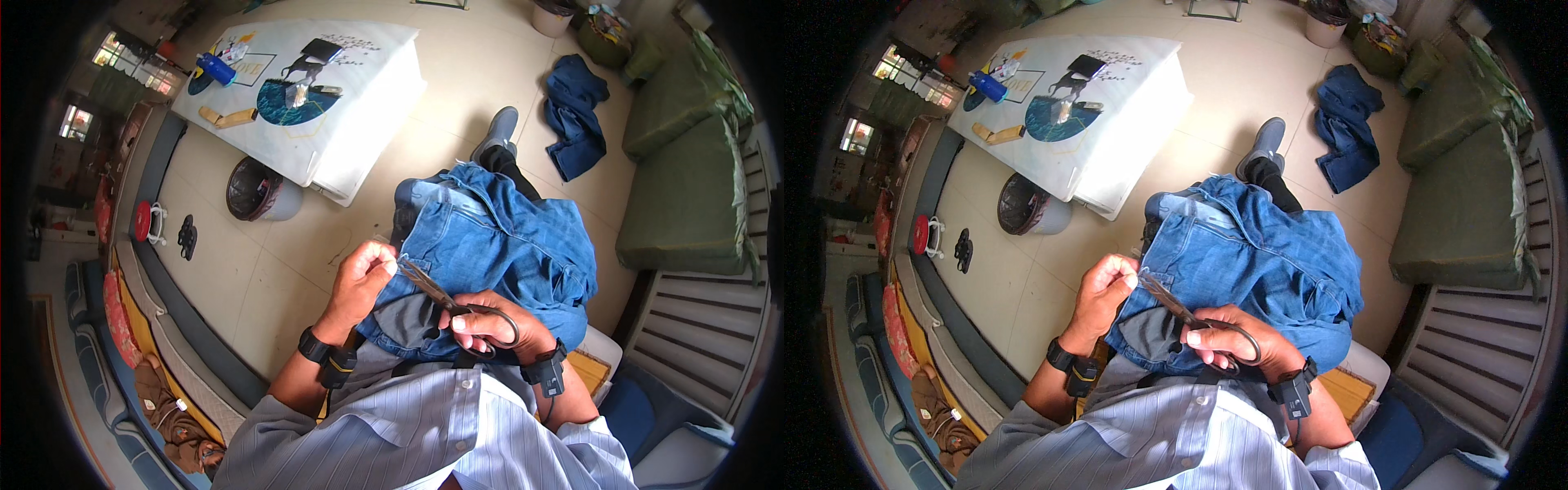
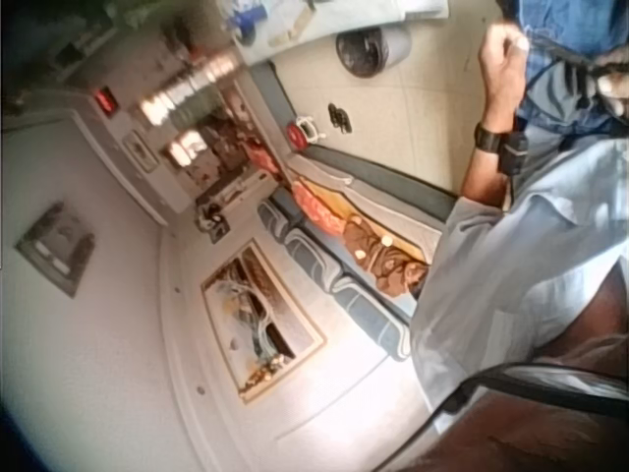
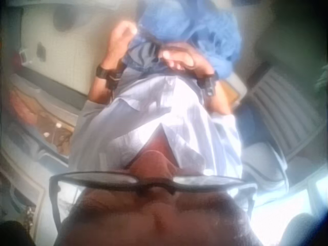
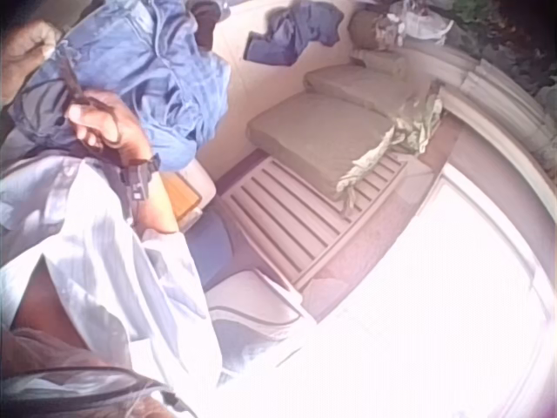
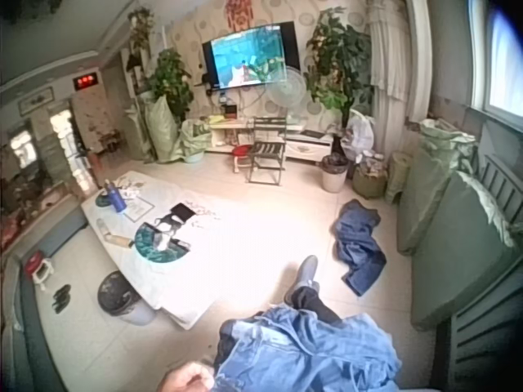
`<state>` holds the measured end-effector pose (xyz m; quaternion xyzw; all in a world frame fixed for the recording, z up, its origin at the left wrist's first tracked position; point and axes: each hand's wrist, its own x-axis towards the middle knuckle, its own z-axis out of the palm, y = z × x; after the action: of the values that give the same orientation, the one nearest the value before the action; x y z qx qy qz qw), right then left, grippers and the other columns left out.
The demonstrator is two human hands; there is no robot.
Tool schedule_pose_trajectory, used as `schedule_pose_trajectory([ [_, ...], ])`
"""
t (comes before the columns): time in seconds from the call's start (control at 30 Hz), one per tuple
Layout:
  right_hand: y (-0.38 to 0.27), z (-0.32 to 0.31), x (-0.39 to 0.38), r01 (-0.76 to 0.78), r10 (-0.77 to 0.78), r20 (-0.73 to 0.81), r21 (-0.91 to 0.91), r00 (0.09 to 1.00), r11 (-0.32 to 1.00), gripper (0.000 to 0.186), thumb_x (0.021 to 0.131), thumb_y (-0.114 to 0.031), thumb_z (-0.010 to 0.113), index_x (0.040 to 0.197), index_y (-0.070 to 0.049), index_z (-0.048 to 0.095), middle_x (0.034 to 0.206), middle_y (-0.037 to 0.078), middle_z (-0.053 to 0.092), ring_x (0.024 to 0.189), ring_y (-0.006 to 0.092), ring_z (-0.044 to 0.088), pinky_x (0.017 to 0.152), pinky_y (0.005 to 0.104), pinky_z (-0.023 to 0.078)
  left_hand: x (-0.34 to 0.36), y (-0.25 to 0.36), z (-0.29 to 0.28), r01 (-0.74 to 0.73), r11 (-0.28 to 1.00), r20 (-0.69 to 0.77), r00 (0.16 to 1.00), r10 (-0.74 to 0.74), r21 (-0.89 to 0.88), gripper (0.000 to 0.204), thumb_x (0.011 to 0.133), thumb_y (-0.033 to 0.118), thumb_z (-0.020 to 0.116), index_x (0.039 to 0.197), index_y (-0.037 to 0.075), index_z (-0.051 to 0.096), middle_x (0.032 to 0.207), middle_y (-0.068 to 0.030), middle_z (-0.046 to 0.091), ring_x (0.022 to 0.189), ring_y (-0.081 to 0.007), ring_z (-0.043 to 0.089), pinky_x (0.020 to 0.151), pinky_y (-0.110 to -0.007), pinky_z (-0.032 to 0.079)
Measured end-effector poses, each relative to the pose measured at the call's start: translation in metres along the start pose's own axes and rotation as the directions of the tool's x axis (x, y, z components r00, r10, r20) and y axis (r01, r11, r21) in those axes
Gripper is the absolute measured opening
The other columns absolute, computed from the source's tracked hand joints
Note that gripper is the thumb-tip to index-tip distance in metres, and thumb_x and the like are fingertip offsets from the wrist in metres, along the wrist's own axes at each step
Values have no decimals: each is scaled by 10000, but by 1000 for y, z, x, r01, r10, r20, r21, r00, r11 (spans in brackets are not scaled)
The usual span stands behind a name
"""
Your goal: The person picks up a pair of blue jeans and uses scissors to cut loose threads and small fabric pieces from the waistband and seams. The person repeatedly snips threads along the top edge of the jeans while holding them in place.
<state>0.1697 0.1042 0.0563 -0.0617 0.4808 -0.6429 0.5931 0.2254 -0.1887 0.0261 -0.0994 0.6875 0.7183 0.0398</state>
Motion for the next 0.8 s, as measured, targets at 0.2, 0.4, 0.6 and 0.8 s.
schedule_pose_trajectory([
  [0.2, 4, 0, 2, 1, -1, 2, 6, 1000, 1000, 419, 1011, -387, 763, 1163, 2, 725, 740, -28, 596, 584, 54, 530, 518, 217, 391, 0, 0, 0, -13, 1000, 11, 1000, 13, -13, 107, 1038, 114, 715, 1086, 52, 642, 1097, 23, 614, 953, -58, 525, 882, -239, 450],
  [0.4, 2, 2, 1, -9, 9, -17, -23, 1000, 1000, 424, 1005, -405, 770, 1147, -8, 722, 731, -40, 578, 579, 47, 521, 516, 215, 387, -1, 0, 2, -8, 1000, 1, 1000, 8, -8, 98, 1040, 116, 715, 1055, 61, 636, 1117, 16, 608, 944, -56, 510, 863, -233, 440],
  [0.6, 7, 1, 3, 20, -21, -11, -47, 1000, 999, 412, 1006, -410, 770, 1117, -16, 721, 714, -48, 566, 574, 46, 518, 515, 219, 387, -2, -2, 1, -11, 1000, 9, 1000, 11, -18, 89, 1040, 114, 713, 1044, 65, 639, 1131, 11, 609, 940, -59, 507, 859, -234, 438],
  [0.8, 10, 2, 4, 34, -35, -27, -57, 999, 998, 348, 1013, -412, 767, 1017, -69, 712, 684, -61, 544, 542, 42, 510, 488, 226, 368, -2, -4, 2, -18, 1000, 1, 1000, 18, -14, 99, 1043, 120, 713, 1077, 59, 642, 1133, 11, 610, 945, -58, 507, 868, -239, 443],
])
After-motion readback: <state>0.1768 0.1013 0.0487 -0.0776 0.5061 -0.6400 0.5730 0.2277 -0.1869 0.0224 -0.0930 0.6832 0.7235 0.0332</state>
